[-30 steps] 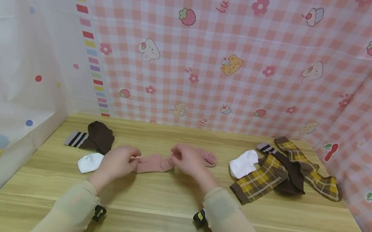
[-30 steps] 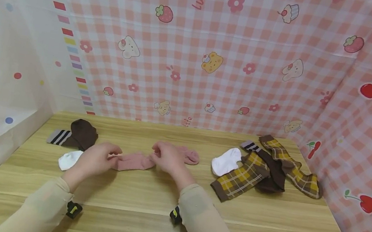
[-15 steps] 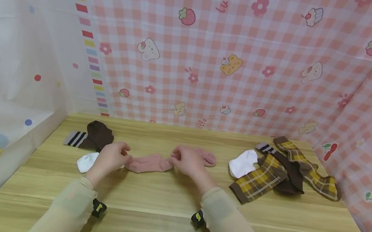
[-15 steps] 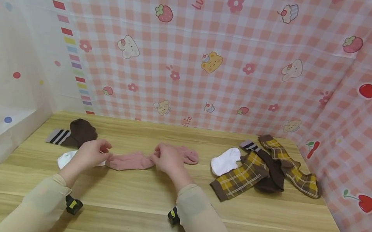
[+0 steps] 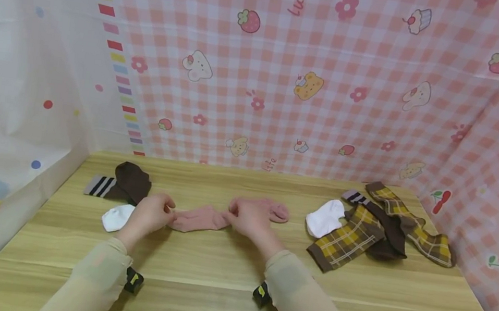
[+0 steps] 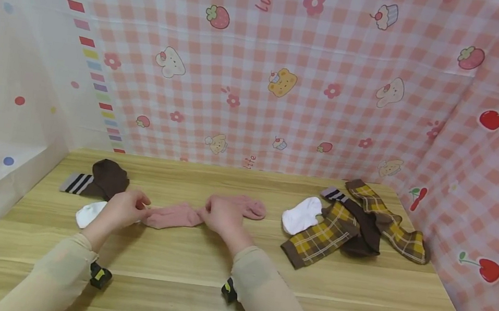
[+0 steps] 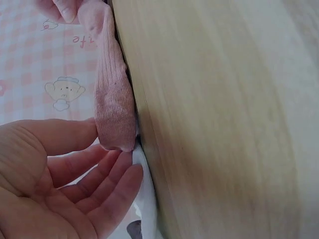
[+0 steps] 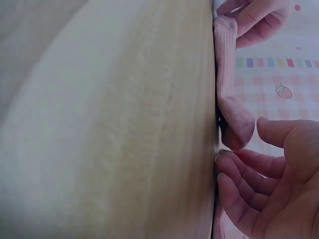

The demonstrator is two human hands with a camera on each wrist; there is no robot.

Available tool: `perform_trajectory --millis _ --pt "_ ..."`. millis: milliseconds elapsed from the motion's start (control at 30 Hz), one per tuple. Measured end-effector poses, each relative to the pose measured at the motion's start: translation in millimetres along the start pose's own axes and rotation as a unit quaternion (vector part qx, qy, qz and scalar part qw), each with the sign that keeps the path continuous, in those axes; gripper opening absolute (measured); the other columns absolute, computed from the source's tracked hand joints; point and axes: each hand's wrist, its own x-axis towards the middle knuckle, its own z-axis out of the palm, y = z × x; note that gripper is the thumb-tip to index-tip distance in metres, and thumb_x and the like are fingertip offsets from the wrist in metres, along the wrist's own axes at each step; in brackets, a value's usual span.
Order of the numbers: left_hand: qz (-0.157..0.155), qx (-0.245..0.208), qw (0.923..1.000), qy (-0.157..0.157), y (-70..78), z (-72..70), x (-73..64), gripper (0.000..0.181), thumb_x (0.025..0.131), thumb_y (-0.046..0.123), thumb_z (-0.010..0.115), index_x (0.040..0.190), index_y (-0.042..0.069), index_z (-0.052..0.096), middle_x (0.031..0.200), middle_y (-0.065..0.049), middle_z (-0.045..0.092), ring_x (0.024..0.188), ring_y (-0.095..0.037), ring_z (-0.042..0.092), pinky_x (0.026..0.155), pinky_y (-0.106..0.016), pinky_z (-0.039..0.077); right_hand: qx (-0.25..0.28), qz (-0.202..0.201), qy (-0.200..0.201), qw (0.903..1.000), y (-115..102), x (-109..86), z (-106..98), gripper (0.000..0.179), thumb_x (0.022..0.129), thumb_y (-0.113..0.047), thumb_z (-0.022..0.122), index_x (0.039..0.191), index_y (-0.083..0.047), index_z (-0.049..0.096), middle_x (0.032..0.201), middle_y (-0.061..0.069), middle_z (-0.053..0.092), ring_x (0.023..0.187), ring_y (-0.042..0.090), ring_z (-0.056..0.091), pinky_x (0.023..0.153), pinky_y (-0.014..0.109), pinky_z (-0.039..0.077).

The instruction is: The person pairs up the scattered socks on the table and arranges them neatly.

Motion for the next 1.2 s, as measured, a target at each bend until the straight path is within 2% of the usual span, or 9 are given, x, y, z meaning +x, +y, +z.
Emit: perform_trajectory --millis 200,400,533,633,767,900,1067,1200 --pt "0.005 0.006 0.9999 -0.015 -0.1 0.7 1.6 0.022 0.084 0.011 0.073 0.100 -0.004 0.068 0.089 -0.011 0.068 0.083 -0.026 0.062 0.079 -0.045 0.051 0.005 -0.002 -0.007 1.0000 -2 0.5 1 0.019 0.096 -0.031 0.066 0.088 -0.015 0.063 0.077 -0.003 0.060 0.068 0.013 0.053 0.065 0.030 0.044" --pt "0.010 0.007 0.9997 -0.023 -1.8 1.3 3.2 0.015 0.084 0.009 0.072 0.093 -0.001 0.067 0.084 -0.008 0.064 0.079 -0.024 0.059 0.076 -0.043 0.050 0.011 -0.002 -0.013 0.9999 -5 -0.1 1 0.018 0.093 -0.030 0.070 0.093 -0.012 0.064 0.083 -0.002 0.064 0.072 0.014 0.057 0.068 0.032 0.048" --pt "0.007 0.008 0.9995 -0.029 -3.2 2.7 3.9 0.009 0.084 0.007 0.071 0.090 0.001 0.068 0.081 -0.005 0.064 0.075 -0.021 0.057 0.073 -0.040 0.049 0.039 -0.001 -0.018 0.9991 -5 -2.0 2 0.019 0.092 -0.027 0.071 0.095 -0.011 0.062 0.082 -0.002 0.063 0.071 0.013 0.056 0.066 0.030 0.048" --pt "0.003 0.010 0.9997 -0.024 -3.6 4.2 3.3 0.006 0.084 0.006 0.071 0.089 0.002 0.069 0.081 -0.005 0.065 0.075 -0.021 0.058 0.073 -0.040 0.049 0.089 0.000 -0.028 0.9956 -3 -2.8 2 0.020 0.092 -0.024 0.072 0.096 -0.009 0.060 0.077 -0.001 0.061 0.064 0.011 0.057 0.061 0.027 0.047" --pt "0.001 0.009 1.0000 -0.004 -3.1 5.7 1.6 0.004 0.085 0.005 0.068 0.086 0.003 0.071 0.083 -0.006 0.067 0.075 -0.022 0.058 0.071 -0.039 0.049 0.179 0.017 -0.057 0.9821 2 -1.7 5 0.024 0.092 -0.020 0.072 0.100 -0.004 0.057 0.078 0.004 0.061 0.057 0.013 0.058 0.056 0.025 0.048" --pt "0.004 -0.007 0.9996 0.027 -1.2 6.0 0.4 0.007 0.087 0.005 0.064 0.084 0.005 0.070 0.079 -0.005 0.066 0.070 -0.021 0.056 0.066 -0.036 0.046 0.255 0.037 -0.073 0.9634 6 -1.5 7 0.030 0.092 -0.017 0.073 0.109 0.003 0.059 0.091 0.009 0.062 0.065 0.016 0.060 0.059 0.027 0.053" --pt "-0.004 -0.064 0.9965 0.053 3.1 5.4 0.7 0.007 0.090 0.007 0.063 0.088 0.003 0.068 0.080 -0.005 0.065 0.073 -0.021 0.056 0.067 -0.033 0.045 0.324 0.049 -0.066 0.9426 7 -3.3 5 0.033 0.091 -0.011 0.072 0.115 0.009 0.062 0.099 0.014 0.063 0.075 0.017 0.059 0.064 0.030 0.055" --pt "-0.016 -0.122 0.9909 0.055 7.7 4.7 1.5 0.010 0.092 0.009 0.064 0.093 0.000 0.068 0.082 -0.007 0.065 0.075 -0.020 0.057 0.068 -0.030 0.046 0.351 0.047 -0.049 0.9341 8 -5.2 1 0.024 0.091 -0.006 0.070 0.108 0.010 0.065 0.098 0.015 0.064 0.076 0.016 0.058 0.066 0.029 0.054"
